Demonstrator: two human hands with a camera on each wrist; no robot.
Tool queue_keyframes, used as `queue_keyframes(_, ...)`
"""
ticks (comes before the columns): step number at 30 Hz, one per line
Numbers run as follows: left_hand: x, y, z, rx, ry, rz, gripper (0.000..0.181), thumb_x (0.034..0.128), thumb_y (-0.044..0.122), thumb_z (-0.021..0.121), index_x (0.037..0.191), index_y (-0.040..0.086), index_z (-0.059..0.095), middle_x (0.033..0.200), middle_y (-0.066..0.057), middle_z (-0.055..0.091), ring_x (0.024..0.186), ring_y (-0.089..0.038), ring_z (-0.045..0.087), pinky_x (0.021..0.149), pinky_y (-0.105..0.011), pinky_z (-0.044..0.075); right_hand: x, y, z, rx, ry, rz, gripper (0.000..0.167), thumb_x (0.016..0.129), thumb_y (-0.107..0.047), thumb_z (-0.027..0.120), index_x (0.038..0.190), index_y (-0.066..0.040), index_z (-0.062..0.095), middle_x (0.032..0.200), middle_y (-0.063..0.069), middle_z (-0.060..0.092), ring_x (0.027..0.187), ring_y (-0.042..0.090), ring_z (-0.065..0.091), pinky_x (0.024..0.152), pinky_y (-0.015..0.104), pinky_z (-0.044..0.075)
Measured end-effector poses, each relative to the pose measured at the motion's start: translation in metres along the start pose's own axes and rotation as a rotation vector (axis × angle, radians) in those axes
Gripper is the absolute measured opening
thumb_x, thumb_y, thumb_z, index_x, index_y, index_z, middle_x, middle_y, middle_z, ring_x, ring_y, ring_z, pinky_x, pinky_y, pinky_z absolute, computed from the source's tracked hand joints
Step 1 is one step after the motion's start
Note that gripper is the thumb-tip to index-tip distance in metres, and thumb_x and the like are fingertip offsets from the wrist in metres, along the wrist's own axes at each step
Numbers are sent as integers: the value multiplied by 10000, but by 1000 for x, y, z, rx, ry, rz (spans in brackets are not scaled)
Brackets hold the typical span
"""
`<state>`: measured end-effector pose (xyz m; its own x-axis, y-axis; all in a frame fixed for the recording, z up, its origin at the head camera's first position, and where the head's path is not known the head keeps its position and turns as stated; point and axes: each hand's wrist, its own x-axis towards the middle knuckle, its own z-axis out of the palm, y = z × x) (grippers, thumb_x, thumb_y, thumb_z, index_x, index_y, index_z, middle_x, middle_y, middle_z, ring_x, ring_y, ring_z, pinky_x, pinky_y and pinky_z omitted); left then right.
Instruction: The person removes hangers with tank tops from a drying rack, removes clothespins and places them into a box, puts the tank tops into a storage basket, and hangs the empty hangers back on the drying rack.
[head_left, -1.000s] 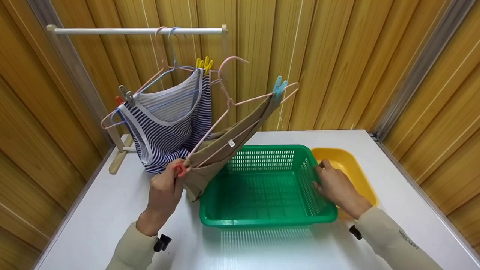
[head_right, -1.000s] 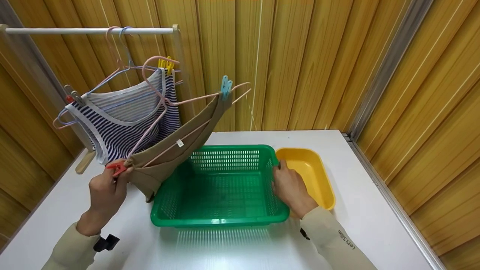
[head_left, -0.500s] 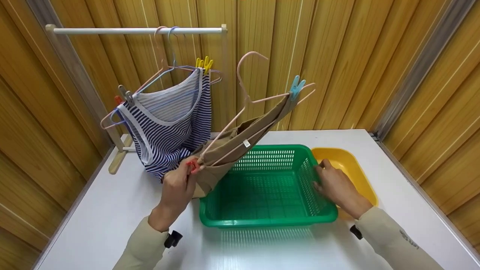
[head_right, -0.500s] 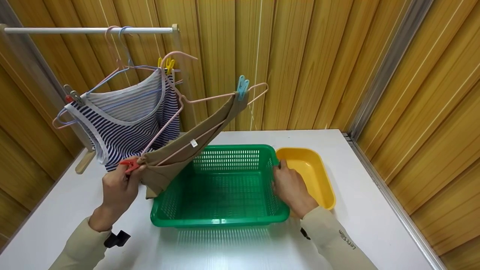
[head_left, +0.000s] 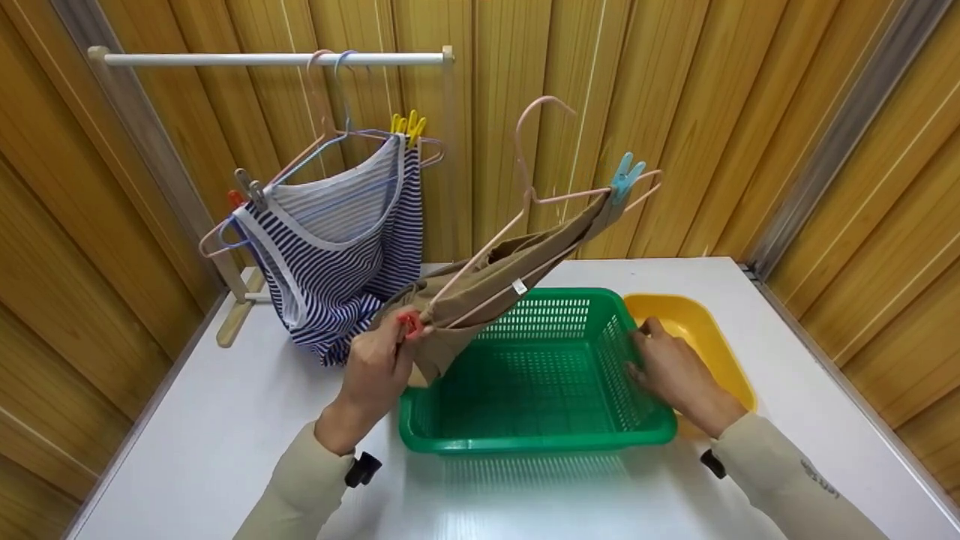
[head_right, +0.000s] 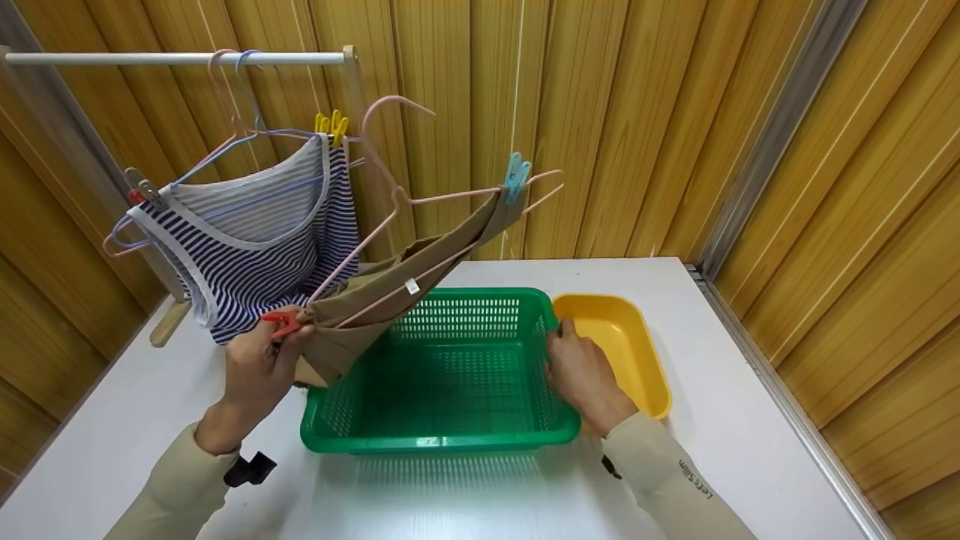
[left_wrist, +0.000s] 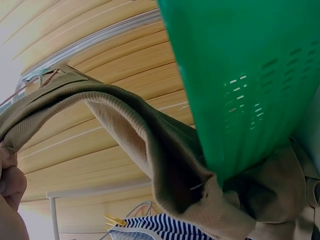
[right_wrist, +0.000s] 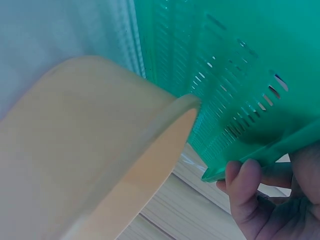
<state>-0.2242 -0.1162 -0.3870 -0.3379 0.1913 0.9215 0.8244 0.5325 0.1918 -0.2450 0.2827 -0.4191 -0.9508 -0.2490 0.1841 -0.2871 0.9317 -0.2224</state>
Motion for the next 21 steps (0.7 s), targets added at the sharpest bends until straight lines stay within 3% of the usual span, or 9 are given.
queue_keyframes(12, 9, 4, 7, 17, 12, 71, 368, 1014, 292, 462, 1003, -54, 587, 683, -89, 612, 476, -128, 549, 487, -184, 481, 0, 0, -2, 40, -32, 40, 425, 863, -100, 741, 1234, 52, 601, 1211, 241, 552, 898, 332, 659, 738, 478, 583)
queue_keyframes(21, 19, -2, -2, -18, 44, 21, 377, 1022, 294, 454, 1026, -56, 594, 728, -114, 638, 476, -143, 533, 489, -224, 489, 1, 1, -1, 63, -47, 50, 434, 869, -109, 741, 1246, 46, 595, 1225, 239, 548, 931, 342, 655, 746, 482, 581)
